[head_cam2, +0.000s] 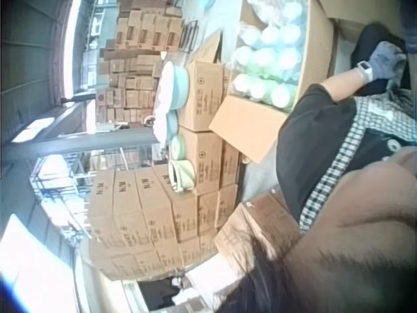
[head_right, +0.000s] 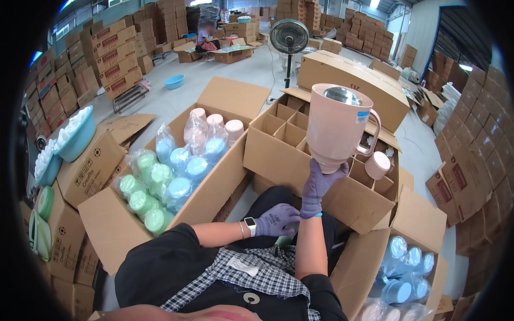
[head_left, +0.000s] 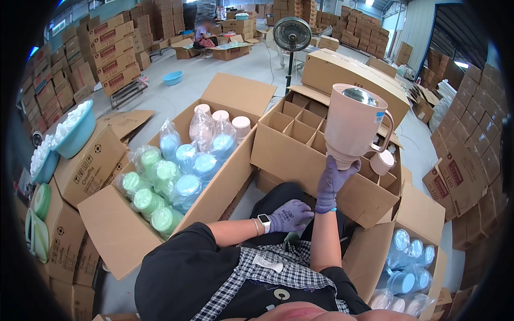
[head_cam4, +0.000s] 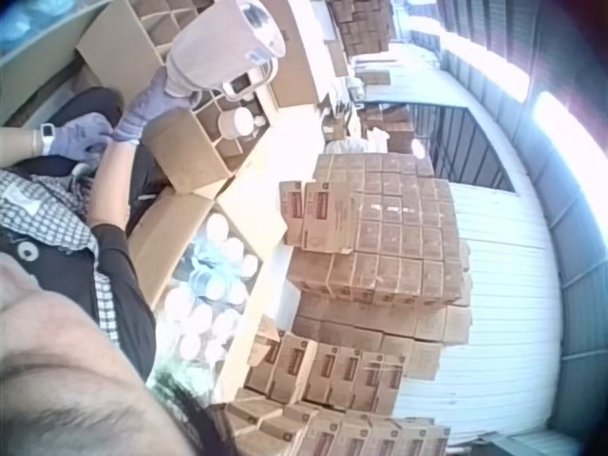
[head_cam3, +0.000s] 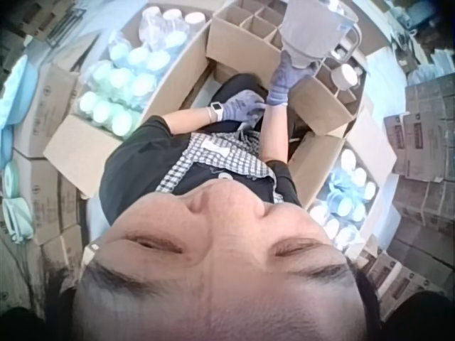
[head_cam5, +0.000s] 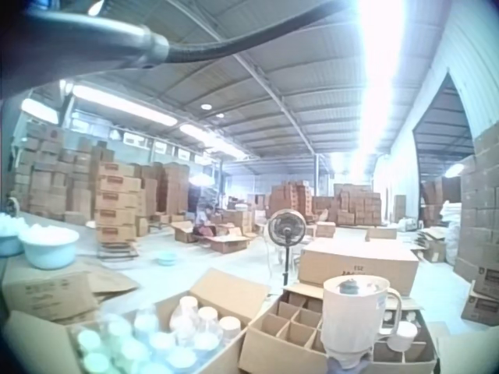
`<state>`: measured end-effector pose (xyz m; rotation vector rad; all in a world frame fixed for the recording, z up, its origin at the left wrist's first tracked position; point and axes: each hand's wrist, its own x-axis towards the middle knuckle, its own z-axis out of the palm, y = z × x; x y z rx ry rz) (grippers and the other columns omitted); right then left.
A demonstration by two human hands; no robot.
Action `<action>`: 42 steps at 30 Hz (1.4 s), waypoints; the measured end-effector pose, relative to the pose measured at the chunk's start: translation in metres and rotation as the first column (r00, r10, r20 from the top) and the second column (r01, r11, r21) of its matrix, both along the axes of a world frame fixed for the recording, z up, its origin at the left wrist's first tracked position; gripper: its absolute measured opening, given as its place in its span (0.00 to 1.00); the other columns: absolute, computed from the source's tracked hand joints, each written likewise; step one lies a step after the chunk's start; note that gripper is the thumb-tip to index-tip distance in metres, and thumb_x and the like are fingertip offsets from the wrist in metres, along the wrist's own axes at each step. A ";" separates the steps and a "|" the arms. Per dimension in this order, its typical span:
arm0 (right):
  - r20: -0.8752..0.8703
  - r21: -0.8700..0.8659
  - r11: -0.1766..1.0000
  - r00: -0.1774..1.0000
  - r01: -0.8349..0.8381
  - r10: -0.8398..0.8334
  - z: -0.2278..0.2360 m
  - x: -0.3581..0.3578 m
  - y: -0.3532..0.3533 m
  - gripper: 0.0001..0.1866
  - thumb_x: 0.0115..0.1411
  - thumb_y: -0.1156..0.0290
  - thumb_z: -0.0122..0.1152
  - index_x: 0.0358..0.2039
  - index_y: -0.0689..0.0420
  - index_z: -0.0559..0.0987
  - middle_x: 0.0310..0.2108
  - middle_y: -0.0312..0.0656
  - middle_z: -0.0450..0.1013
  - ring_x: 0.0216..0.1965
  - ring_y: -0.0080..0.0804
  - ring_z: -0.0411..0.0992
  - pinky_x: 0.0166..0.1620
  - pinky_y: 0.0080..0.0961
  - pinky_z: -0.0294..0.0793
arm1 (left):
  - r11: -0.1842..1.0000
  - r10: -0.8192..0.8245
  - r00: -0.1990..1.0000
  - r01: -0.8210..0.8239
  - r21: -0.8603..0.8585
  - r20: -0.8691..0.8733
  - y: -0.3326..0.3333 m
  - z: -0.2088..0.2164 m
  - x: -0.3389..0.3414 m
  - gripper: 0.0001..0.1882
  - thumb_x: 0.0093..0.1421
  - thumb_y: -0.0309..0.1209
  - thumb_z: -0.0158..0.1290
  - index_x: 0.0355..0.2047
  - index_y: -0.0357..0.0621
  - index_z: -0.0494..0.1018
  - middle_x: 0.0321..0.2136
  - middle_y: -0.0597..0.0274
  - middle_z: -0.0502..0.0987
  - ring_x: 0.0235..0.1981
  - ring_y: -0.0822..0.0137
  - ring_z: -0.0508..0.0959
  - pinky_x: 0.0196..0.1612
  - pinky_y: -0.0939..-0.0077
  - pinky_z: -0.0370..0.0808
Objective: The person assembles pink travel mugs by inserting stainless steel inner cups, screwing on lids, and placing them into a cardboard box. The person also sprays a clear bottle with a spray bottle and places it in the box.
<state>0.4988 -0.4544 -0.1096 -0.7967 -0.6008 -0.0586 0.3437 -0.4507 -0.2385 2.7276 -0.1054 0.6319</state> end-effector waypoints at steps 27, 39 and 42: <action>0.694 -0.425 0.894 0.684 0.141 0.223 0.114 -0.022 -0.066 0.51 0.44 0.52 0.81 0.67 0.61 0.73 0.53 0.51 0.79 0.55 0.45 0.79 0.61 0.40 0.77 | -0.304 0.128 0.921 0.389 -0.870 0.367 0.072 0.119 -0.075 0.46 0.73 0.68 0.41 0.80 0.53 0.50 0.76 0.50 0.60 0.74 0.47 0.66 0.67 0.39 0.77; 0.751 -0.380 0.910 0.630 0.168 0.197 0.125 -0.051 -0.060 0.29 0.45 0.54 0.86 0.41 0.54 0.78 0.43 0.45 0.78 0.42 0.45 0.80 0.46 0.37 0.81 | -0.456 0.080 0.862 0.478 -0.750 0.501 0.074 0.066 -0.073 0.43 0.76 0.66 0.35 0.81 0.55 0.46 0.79 0.50 0.53 0.77 0.41 0.60 0.75 0.34 0.64; 0.813 -0.331 0.916 0.561 0.226 0.156 0.127 -0.046 -0.063 0.24 0.45 0.55 0.85 0.36 0.52 0.80 0.44 0.45 0.78 0.43 0.46 0.80 0.46 0.37 0.81 | -0.431 0.174 0.879 0.473 -0.769 0.443 0.073 0.054 -0.074 0.42 0.76 0.65 0.34 0.81 0.57 0.46 0.79 0.52 0.53 0.77 0.43 0.61 0.75 0.34 0.63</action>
